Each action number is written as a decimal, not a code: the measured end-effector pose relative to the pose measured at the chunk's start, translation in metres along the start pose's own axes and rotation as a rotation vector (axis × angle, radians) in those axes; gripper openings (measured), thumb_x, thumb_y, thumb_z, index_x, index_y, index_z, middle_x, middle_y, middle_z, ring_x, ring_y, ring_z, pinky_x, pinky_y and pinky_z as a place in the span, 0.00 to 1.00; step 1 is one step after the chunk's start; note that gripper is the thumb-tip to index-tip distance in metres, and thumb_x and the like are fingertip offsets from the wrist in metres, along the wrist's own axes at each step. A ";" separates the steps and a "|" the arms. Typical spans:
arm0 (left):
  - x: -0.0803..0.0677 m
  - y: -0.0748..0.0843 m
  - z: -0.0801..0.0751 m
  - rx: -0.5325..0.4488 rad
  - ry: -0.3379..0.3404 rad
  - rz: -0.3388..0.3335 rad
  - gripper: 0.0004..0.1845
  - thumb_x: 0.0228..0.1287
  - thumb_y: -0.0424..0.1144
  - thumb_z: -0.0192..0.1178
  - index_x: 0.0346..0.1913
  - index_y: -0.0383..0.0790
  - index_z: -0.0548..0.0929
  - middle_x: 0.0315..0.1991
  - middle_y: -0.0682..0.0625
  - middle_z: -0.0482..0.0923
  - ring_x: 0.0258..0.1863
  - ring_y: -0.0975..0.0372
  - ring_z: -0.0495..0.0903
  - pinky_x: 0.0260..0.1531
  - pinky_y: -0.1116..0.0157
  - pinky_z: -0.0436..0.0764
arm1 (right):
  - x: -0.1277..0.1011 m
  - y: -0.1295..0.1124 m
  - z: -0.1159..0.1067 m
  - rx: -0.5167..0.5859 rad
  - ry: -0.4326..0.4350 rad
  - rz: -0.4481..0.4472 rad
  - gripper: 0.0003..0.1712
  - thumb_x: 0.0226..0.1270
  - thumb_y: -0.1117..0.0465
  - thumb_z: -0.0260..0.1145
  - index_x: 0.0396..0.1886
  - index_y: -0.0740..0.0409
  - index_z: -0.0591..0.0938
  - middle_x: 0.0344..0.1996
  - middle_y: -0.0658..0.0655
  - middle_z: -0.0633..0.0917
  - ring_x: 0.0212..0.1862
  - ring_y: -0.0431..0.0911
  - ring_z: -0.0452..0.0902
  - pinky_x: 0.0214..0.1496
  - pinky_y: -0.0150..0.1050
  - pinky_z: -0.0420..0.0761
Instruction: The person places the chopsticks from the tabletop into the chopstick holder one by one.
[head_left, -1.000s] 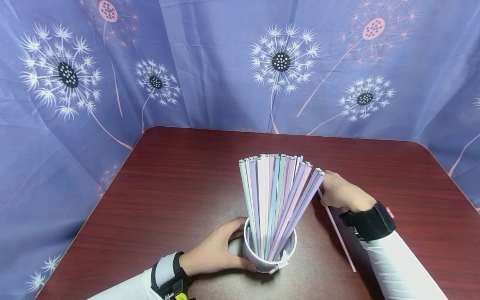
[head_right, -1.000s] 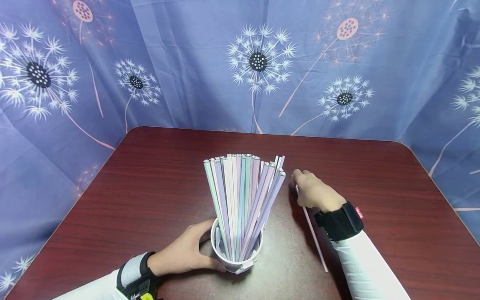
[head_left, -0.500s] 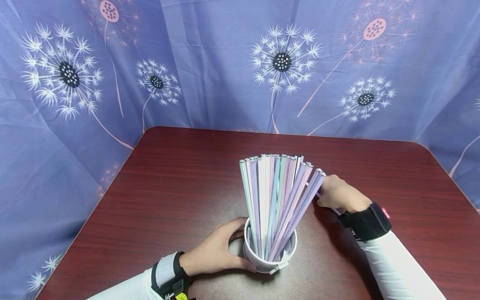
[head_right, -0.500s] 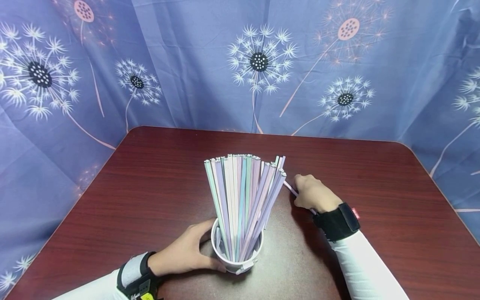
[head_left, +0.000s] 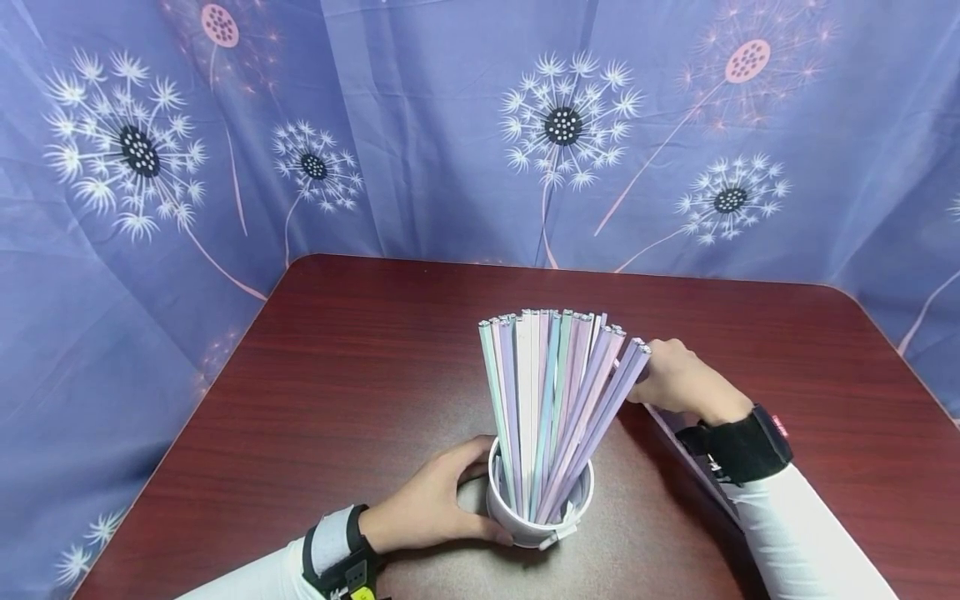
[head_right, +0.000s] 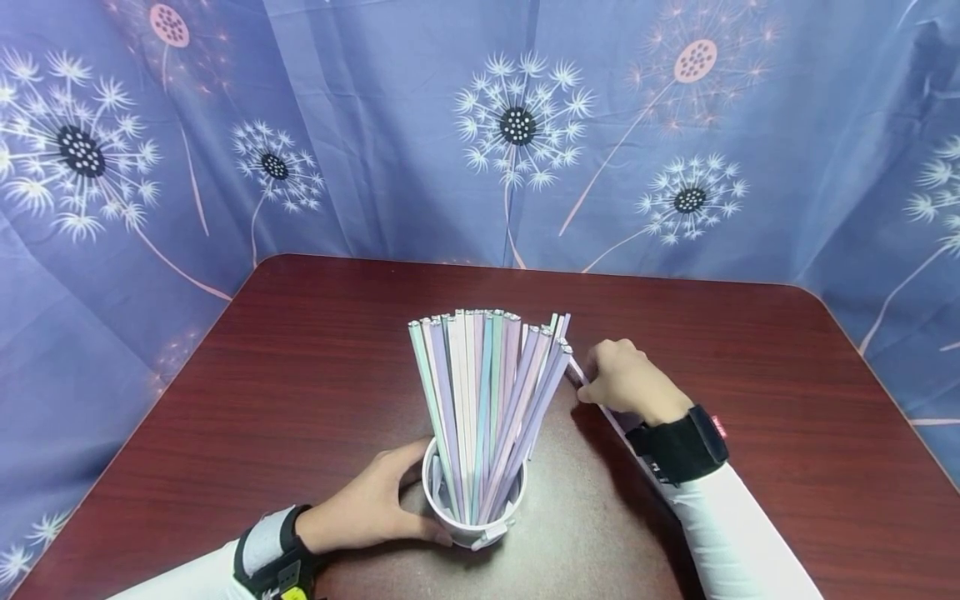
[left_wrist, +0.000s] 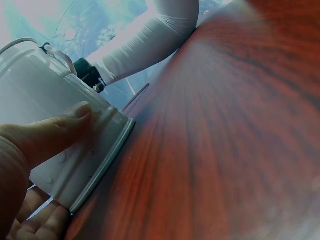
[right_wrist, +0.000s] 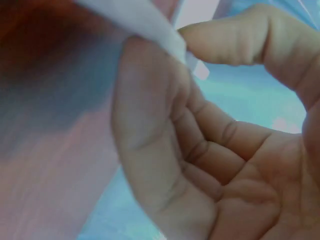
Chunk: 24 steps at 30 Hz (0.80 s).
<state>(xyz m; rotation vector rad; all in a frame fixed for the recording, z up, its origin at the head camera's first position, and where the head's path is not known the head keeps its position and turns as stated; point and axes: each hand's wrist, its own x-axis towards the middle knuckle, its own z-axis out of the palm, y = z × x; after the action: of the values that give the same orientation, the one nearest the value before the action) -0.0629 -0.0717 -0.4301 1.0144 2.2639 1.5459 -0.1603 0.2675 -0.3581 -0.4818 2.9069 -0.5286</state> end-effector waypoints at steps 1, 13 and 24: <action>0.000 0.000 0.000 0.002 -0.001 -0.001 0.46 0.42 0.55 0.78 0.67 0.57 0.68 0.60 0.62 0.74 0.61 0.66 0.74 0.64 0.66 0.69 | -0.001 0.000 -0.004 0.029 -0.001 -0.015 0.12 0.48 0.61 0.73 0.33 0.55 0.80 0.20 0.50 0.79 0.21 0.43 0.75 0.26 0.39 0.76; -0.001 -0.001 0.000 0.000 0.000 -0.020 0.48 0.41 0.55 0.78 0.68 0.57 0.67 0.61 0.62 0.73 0.61 0.66 0.74 0.65 0.66 0.69 | -0.029 0.001 -0.054 0.732 -0.094 -0.136 0.11 0.62 0.77 0.60 0.44 0.68 0.78 0.31 0.62 0.84 0.32 0.47 0.84 0.35 0.48 0.86; -0.001 -0.001 0.000 0.034 0.000 -0.043 0.48 0.40 0.58 0.78 0.67 0.58 0.67 0.61 0.63 0.73 0.62 0.67 0.73 0.65 0.66 0.69 | -0.054 -0.022 -0.073 1.326 0.041 -0.451 0.22 0.55 0.91 0.46 0.45 0.75 0.75 0.36 0.61 0.80 0.33 0.46 0.76 0.31 0.32 0.81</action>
<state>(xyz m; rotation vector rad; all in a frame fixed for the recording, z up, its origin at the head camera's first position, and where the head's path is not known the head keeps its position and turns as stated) -0.0627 -0.0728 -0.4315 0.9675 2.3036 1.4958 -0.1176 0.2892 -0.2773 -0.8142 1.7762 -2.1989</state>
